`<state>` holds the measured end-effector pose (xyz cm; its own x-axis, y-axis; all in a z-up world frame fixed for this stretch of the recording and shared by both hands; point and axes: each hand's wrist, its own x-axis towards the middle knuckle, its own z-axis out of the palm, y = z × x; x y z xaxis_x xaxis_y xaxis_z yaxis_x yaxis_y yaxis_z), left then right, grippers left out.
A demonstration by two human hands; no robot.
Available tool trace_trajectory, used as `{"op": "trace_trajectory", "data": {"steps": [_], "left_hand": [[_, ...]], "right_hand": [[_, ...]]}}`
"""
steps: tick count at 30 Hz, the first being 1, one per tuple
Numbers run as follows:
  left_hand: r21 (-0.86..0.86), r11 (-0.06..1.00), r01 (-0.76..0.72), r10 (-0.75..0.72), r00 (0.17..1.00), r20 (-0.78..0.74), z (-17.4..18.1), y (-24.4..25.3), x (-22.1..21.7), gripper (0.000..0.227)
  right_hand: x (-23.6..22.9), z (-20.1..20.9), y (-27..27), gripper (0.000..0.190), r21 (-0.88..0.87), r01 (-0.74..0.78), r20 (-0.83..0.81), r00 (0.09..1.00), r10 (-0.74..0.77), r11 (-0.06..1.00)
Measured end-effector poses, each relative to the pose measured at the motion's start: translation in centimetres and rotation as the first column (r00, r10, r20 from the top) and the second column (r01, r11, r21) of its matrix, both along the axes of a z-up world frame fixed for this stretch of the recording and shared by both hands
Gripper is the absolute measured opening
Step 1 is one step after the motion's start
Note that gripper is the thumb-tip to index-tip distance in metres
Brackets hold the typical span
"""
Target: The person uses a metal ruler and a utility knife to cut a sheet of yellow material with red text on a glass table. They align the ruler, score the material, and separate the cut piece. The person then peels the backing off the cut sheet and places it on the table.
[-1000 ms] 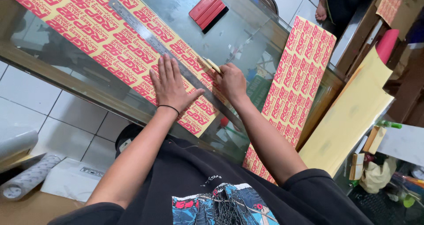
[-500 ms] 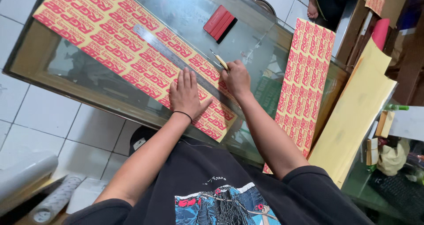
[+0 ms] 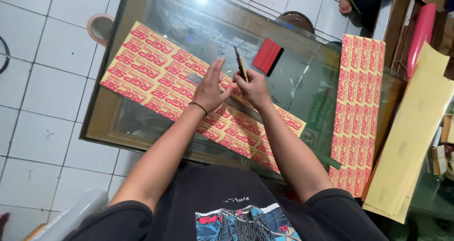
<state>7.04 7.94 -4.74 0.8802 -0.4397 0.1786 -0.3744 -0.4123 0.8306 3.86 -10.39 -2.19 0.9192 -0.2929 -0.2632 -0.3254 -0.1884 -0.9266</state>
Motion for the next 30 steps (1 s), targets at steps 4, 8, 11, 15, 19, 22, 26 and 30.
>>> {"op": "trace_trajectory", "data": {"steps": [4, 8, 11, 15, 19, 22, 26, 30], "left_hand": [[0.027, 0.997, 0.074, -0.066, 0.971, -0.228, -2.4, 2.5, 4.5, 0.032], [-0.055, 0.982, -0.182, 0.135, 0.871, -0.472, 0.1, 7.8, 9.6, 0.025], [-0.143, 0.835, -0.531, 0.339, 0.702, -0.626, 2.1, 12.9, 13.8, 0.037], [-0.256, 0.453, -0.854, 0.548, 0.493, -0.676, -2.2, 20.2, 20.7, 0.042], [-0.279, 0.225, -0.934, 0.626, 0.358, -0.693, -0.6, 27.6, 22.5, 0.042], [-0.210, -0.132, -0.969, 0.652, 0.075, -0.755, 3.0, 31.8, 21.4, 0.043], [-0.125, -0.350, -0.928, 0.705, -0.173, -0.688, 1.2, 38.0, 19.0, 0.046], [-0.062, -0.442, -0.895, 0.695, -0.298, -0.654, -0.1, 40.5, 15.9, 0.051]], "right_hand": [[3.5, 0.5, 4.2, 0.012, 0.306, 0.117, 0.078, 0.986, -0.147, 0.945], [6.8, 0.4, 6.4, 0.012, 0.398, 0.208, 0.043, 0.969, -0.244, 0.893], [8.8, -1.8, 7.3, 0.019, 0.298, 0.182, 0.059, 0.976, -0.209, 0.937], [10.8, -2.1, 12.0, 0.020, 0.010, 0.103, 0.101, 0.989, -0.103, 0.995], [12.8, -0.6, 17.1, 0.020, -0.190, 0.032, 0.029, 0.999, -0.026, 0.981], [14.0, 0.0, 19.6, 0.017, -0.340, -0.138, -0.003, 0.989, 0.146, 0.930], [15.3, -0.9, 21.4, 0.005, -0.399, -0.151, 0.002, 0.986, 0.165, 0.904], [15.6, -0.5, 22.6, 0.017, -0.390, -0.178, 0.030, 0.978, 0.206, 0.903]]}}
